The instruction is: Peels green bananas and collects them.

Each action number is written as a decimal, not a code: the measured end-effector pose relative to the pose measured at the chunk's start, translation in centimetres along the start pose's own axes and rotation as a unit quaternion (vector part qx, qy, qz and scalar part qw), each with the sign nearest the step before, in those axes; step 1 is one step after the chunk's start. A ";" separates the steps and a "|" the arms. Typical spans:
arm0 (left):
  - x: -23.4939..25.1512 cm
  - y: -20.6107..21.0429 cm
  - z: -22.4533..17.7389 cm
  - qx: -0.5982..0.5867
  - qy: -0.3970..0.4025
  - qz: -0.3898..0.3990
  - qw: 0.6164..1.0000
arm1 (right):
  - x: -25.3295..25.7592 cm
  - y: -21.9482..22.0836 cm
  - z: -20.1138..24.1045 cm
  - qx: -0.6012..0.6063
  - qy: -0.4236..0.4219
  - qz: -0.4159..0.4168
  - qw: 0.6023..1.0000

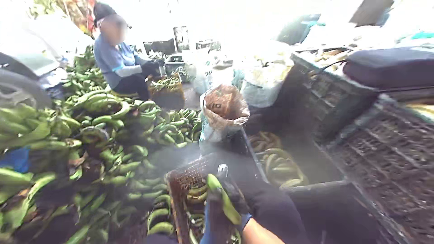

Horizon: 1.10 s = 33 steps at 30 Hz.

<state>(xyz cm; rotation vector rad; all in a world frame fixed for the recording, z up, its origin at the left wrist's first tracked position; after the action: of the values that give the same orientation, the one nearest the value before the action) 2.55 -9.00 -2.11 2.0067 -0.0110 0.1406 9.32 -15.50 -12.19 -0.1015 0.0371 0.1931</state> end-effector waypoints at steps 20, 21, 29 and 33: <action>-0.4 -7.9 -15.8 0.104 0.131 -0.027 0.986 | -7.3 6.5 -10.6 -0.070 0.263 0.172 0.947; -0.7 -8.2 -15.7 0.128 0.132 -0.062 0.981 | -7.4 6.4 -10.5 -0.075 0.253 0.163 0.951; -0.5 -5.2 -13.5 0.436 0.164 -0.004 0.885 | -7.9 0.8 16.9 0.039 -0.394 0.028 0.918; -0.9 -5.1 -13.1 0.343 0.138 0.029 0.929 | -5.6 1.6 2.3 -0.198 -0.033 0.185 0.962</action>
<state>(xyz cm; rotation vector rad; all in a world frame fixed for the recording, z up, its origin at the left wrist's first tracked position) 0.75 4.90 -1.32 2.6662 0.1816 0.5255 3.61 -14.75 -9.77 -0.4898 -0.0513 0.5770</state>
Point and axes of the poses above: each hand's wrist, its own x-axis towards the middle knuckle, its own y-axis out of the palm, z = x × y, the point moved 7 cm from there along x, towards the middle knuckle, and after that the axes turned 11 degrees about -x, right-handed, at the moved point
